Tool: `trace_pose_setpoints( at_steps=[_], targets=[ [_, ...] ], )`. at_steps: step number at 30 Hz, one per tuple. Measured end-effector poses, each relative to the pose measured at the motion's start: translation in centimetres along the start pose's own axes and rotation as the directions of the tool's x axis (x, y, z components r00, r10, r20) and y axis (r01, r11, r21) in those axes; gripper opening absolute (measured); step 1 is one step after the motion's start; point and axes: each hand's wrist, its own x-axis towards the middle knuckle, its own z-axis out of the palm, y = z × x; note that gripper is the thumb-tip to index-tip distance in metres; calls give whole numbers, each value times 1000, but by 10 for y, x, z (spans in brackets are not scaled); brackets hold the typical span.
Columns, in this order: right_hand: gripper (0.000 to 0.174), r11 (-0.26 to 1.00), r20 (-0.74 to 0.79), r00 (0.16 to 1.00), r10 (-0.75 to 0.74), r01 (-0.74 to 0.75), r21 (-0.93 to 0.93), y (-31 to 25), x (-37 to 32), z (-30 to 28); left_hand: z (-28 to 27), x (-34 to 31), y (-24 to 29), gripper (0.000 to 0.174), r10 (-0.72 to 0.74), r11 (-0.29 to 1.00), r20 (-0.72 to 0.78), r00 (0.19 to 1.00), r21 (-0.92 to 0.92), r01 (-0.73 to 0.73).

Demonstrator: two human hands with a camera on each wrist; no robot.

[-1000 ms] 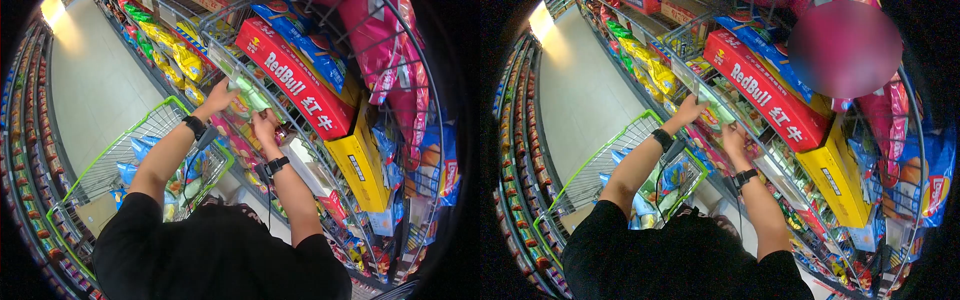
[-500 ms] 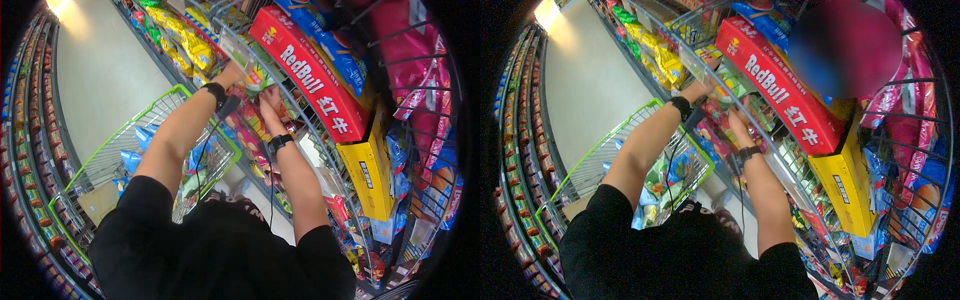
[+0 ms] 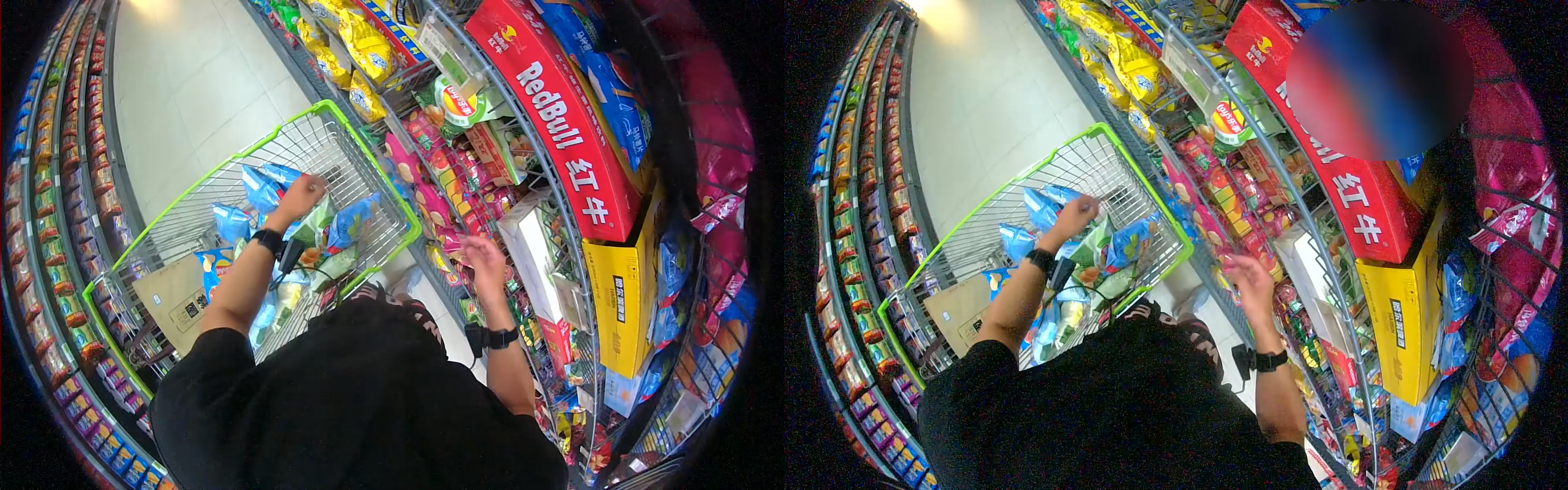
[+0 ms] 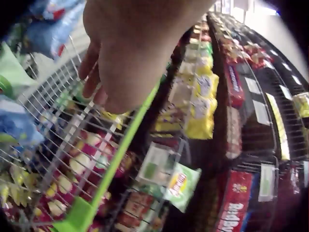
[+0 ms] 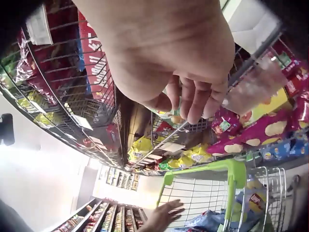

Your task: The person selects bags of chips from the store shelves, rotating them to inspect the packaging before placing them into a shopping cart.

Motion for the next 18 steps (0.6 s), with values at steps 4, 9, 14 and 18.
trace_pose_setpoints(
  at_steps=[4,9,14,18],
  targets=[
    [20,995,16,996,84,-84,61,21,-19,4,20,-55,-75,52,-139,960,18,990,247,130],
    [20,993,-2,997,73,-73,90,22,-41,16,47,-78,-113,75,-278,932,205,938,296,211],
    [21,995,-47,995,90,-88,45,24,-68,17,51,-86,-87,93,-396,853,113,911,413,320],
    [20,996,-30,997,76,-74,47,35,-91,13,57,-93,-97,83,-374,817,24,927,481,317]
  ],
)
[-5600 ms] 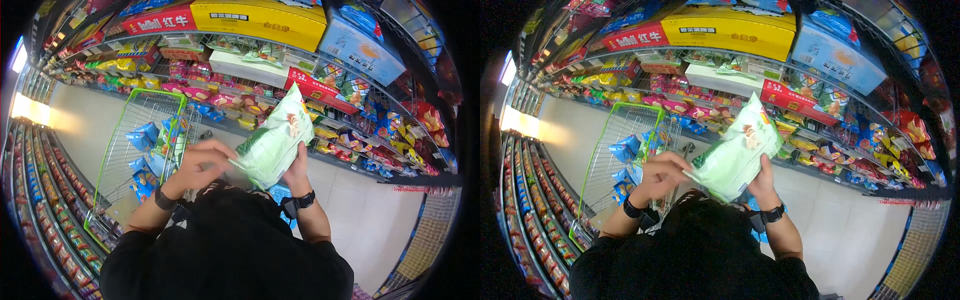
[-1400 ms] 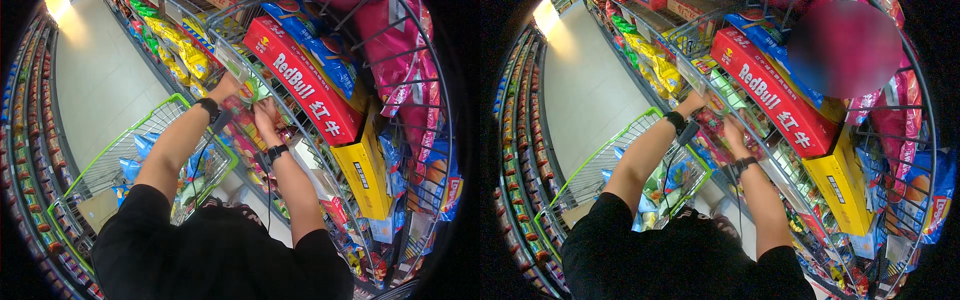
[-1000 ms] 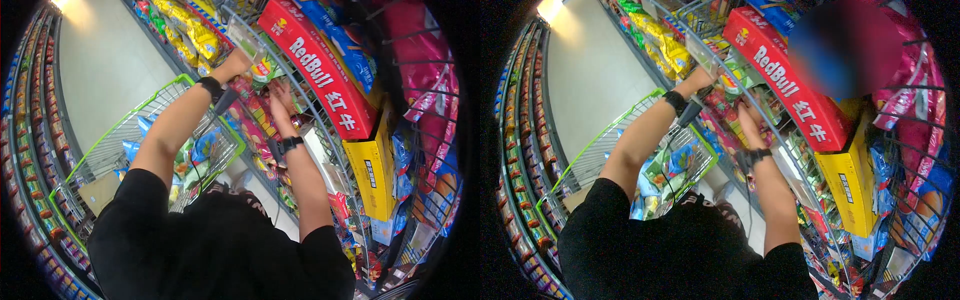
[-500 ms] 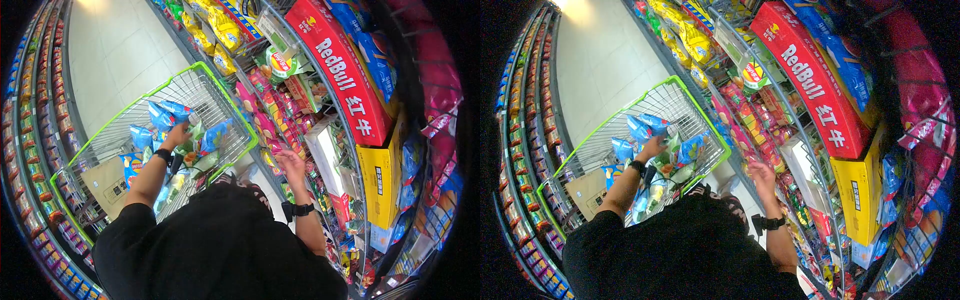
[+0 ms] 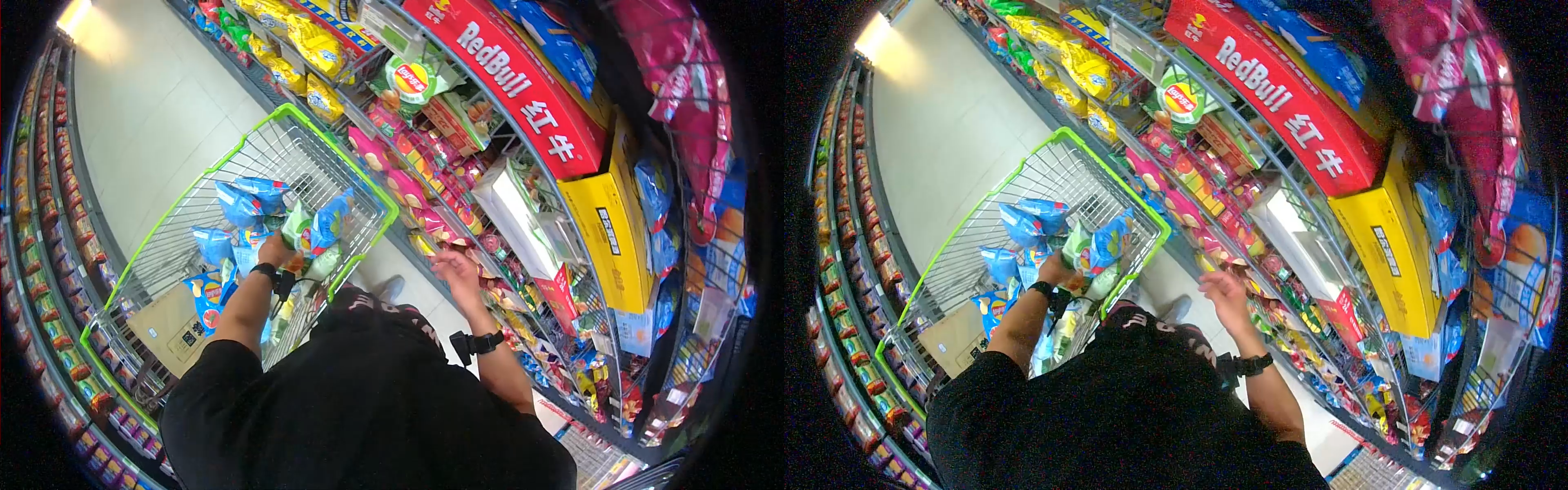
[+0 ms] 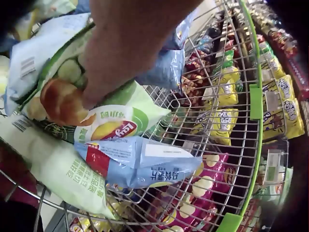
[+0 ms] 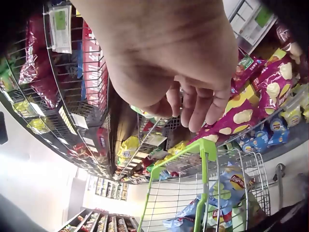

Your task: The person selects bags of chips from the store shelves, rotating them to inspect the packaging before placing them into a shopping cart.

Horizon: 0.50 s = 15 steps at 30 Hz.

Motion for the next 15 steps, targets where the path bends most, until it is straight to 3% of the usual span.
trace_pose_setpoints(
  at_steps=[1,4,5,8,9,13,15],
  targets=[
    [19,1000,-3,1000,1,-1,13,3,-5,-1,3,-1,-4,70,29,1000,-42,999,6,-29],
    [20,999,-9,1000,-17,17,37,13,-16,-7,8,-3,-13,61,42,999,-48,998,-10,-43],
    [21,999,-11,1000,-25,26,43,17,-21,-9,10,-7,-18,57,72,997,-116,991,-34,-76],
    [19,998,24,999,-21,20,57,25,-34,-19,-15,-30,-14,55,-7,999,-91,996,-37,4],
    [19,997,30,999,-25,23,67,30,-39,-23,-24,-39,-12,53,48,997,-160,986,-57,-57],
    [20,992,72,996,-49,40,120,57,-58,-36,-84,-101,18,45,45,992,-267,963,-98,-73],
    [20,981,94,993,-69,51,185,75,-69,-40,-104,-121,24,43,132,967,-323,937,-168,-194]
  ],
)
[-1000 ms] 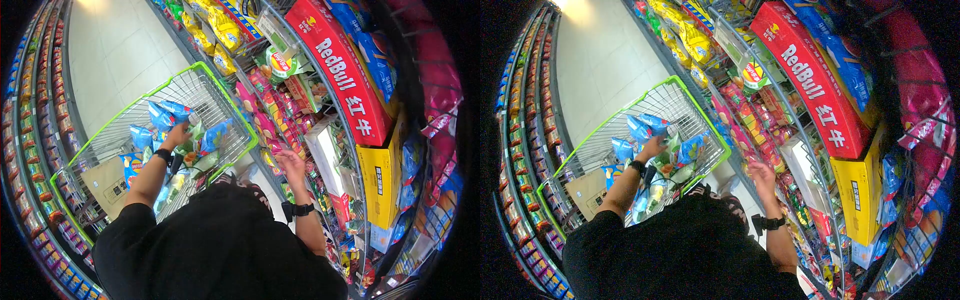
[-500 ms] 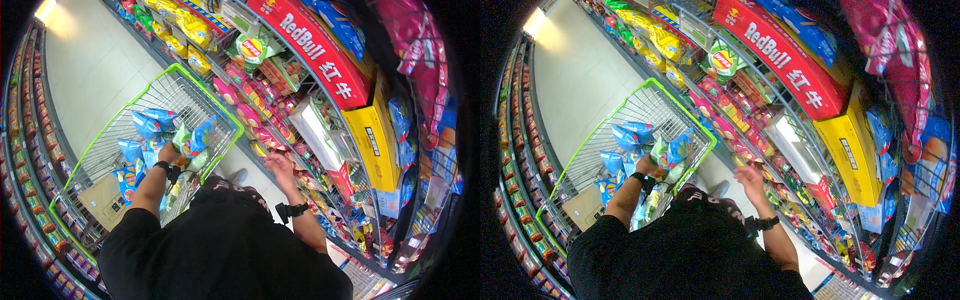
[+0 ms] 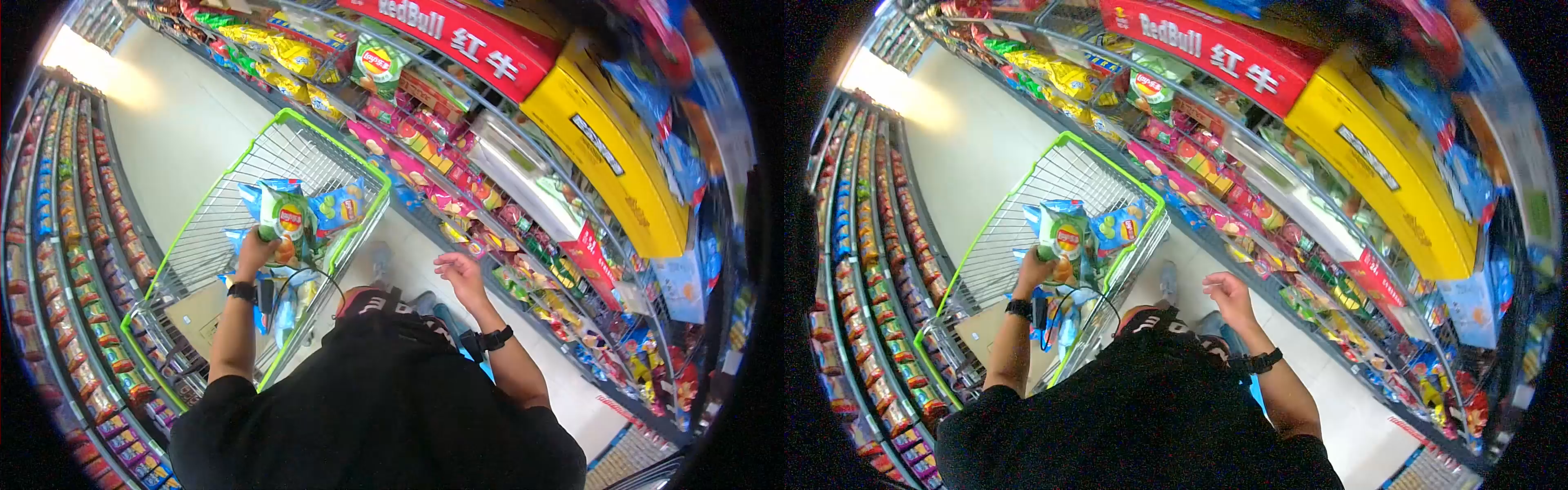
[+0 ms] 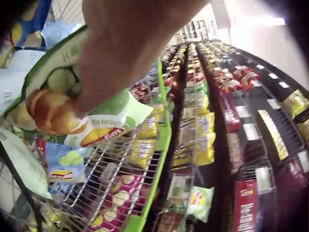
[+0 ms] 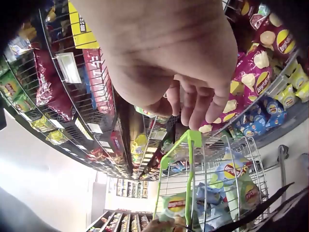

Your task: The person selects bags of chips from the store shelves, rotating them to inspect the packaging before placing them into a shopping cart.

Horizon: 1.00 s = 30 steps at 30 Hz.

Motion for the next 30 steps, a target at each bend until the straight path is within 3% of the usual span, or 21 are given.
trace_pose_setpoints(
  at_steps=[1,2,5,6,7,9,11,13,14,15,16,19,22,24,26,29,30],
  targets=[
    [20,1000,14,1000,-12,12,0,8,-4,-4,-9,-4,12,42,53,997,-22,998,-57,-54],
    [19,1000,22,1000,-22,22,-1,17,-10,-8,-16,-10,24,40,2,998,-18,1000,-55,-3],
    [21,995,61,994,-95,93,31,27,-31,-13,-39,-54,138,37,134,975,-14,991,-179,-135],
    [22,991,78,989,-127,124,40,12,-42,-11,-42,-72,183,40,80,979,70,994,-196,-65],
    [24,987,95,983,-155,151,46,0,-54,-10,-32,-83,206,44,166,953,106,980,-271,-132],
    [40,972,109,972,-209,193,136,-18,-76,-12,-8,-105,242,52,337,871,161,927,-427,-242],
    [55,931,96,955,-280,246,270,-36,-101,-16,24,-135,285,61,427,831,266,864,-492,-259],
    [67,912,14,924,-383,375,166,-27,-115,-35,66,-159,305,65,540,808,306,784,-450,-381],
    [74,899,-45,904,-425,428,96,-19,-137,-51,93,-187,327,67,567,779,379,731,-535,-327],
    [74,923,-114,965,-235,258,284,-33,-156,-54,105,-208,344,69,583,754,434,687,-604,-259],
    [69,919,-180,959,-218,264,294,-36,-170,-60,108,-221,357,71,587,781,471,658,-543,-307],
    [59,914,-317,922,-224,312,259,-29,-202,-78,134,-232,365,77,664,745,541,516,-536,-397],
    [56,933,-352,910,-218,300,198,-19,-230,-84,156,-242,372,78,713,688,527,462,-652,-319],
    [55,935,-378,899,-221,306,179,-23,-242,-80,163,-253,383,76,734,639,522,435,-748,-181],
    [56,928,-411,885,-220,319,192,-14,-249,-82,176,-258,387,69,763,578,475,437,-805,-135],
    [60,892,-416,874,-250,375,252,-9,-258,-83,180,-268,392,64,675,629,555,486,-777,14],
    [61,873,-419,870,-260,397,284,-8,-260,-83,181,-269,391,60,698,617,535,476,-787,-20]
  ],
)
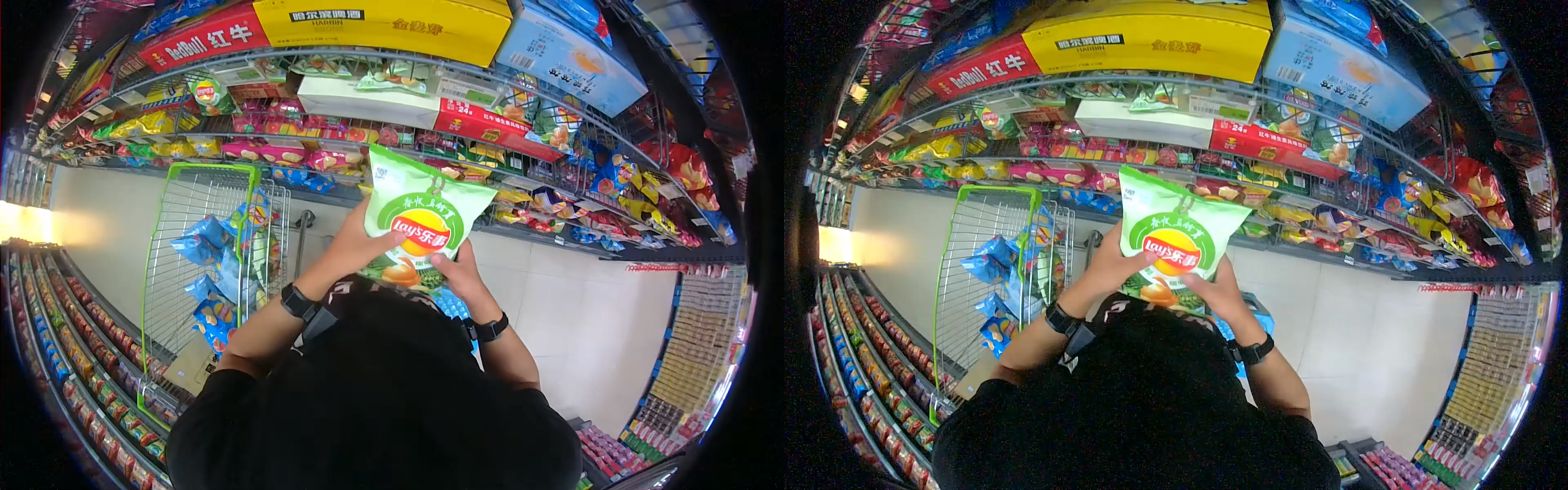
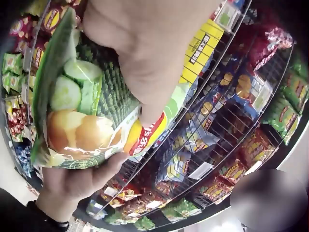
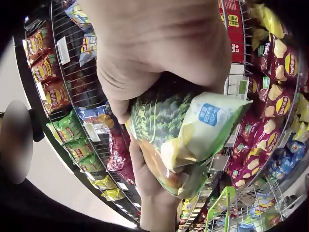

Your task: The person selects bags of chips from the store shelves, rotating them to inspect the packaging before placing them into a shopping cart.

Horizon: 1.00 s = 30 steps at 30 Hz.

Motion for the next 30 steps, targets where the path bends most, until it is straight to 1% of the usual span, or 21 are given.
trace_pose_setpoints(
  at_steps=[1,3,4,7,8,9,11,12,13,15,16,17,19,20,23,24,25,26,27,29,30],
  targets=[
    [62,999,3,1000,-9,9,40,0,-1,-1,-1,-2,1,59,8,1000,18,1000,26,-9],
    [59,999,36,999,-11,10,42,3,1,-1,-4,-7,5,58,19,997,44,999,76,-23],
    [58,999,48,999,6,-7,39,4,2,1,-7,-10,6,60,-14,996,59,998,93,9],
    [51,997,38,998,55,-56,47,5,9,12,-17,-22,0,63,16,999,27,1000,29,-16],
    [49,996,33,997,73,-75,55,5,13,16,-19,-23,-6,64,109,991,-56,992,83,-104],
    [48,994,28,995,91,-92,64,6,18,20,-22,-26,-8,62,146,978,-177,973,172,-116],
    [43,996,-44,995,92,-91,24,14,27,22,-27,-31,-13,57,246,932,-397,884,347,-104],
    [43,996,-76,993,88,-88,5,14,31,26,-35,-34,-20,48,295,913,-427,855,388,-122],
    [42,996,-108,991,83,-85,-13,12,37,30,-39,-39,-21,47,242,922,-356,903,375,-99],
    [46,999,-106,994,39,-40,-13,9,43,40,-44,-48,-17,43,115,937,-202,973,347,-39],
    [48,999,-100,994,34,-37,-27,10,45,41,-38,-51,-6,41,137,916,-126,983,394,-77],
    [50,999,-95,995,31,-35,-42,12,46,43,-35,-51,-7,44,158,919,-119,980,382,-102],
    [58,984,-2,1000,-2,1,-181,8,44,49,-28,-51,-9,49,199,922,-100,975,355,-151],
    [62,969,45,999,-16,27,-247,7,44,51,-26,-50,-9,54,199,929,-135,971,340,-143],
    [75,983,225,966,-127,152,-99,23,42,52,-23,-49,-10,68,215,947,-221,951,287,-148],
    [85,987,244,965,-91,121,-111,19,38,53,-24,-46,-11,73,235,949,-243,941,265,-169],
    [86,982,291,954,-78,124,-141,12,35,54,-24,-44,-10,77,253,951,-265,931,242,-190],
    [88,977,334,940,-63,126,-170,3,32,56,-27,-45,-6,84,291,900,-276,916,404,-164],
    [90,972,375,926,-46,129,-199,-3,27,57,-28,-44,-8,82,243,935,-307,920,326,-138],
    [89,962,382,923,-42,141,-234,-5,21,55,-31,-39,-13,78,142,982,-352,925,167,-87],
    [88,953,373,927,-42,149,-262,-5,21,50,-33,-37,-11,69,156,974,-388,908,214,-76]
  ],
)
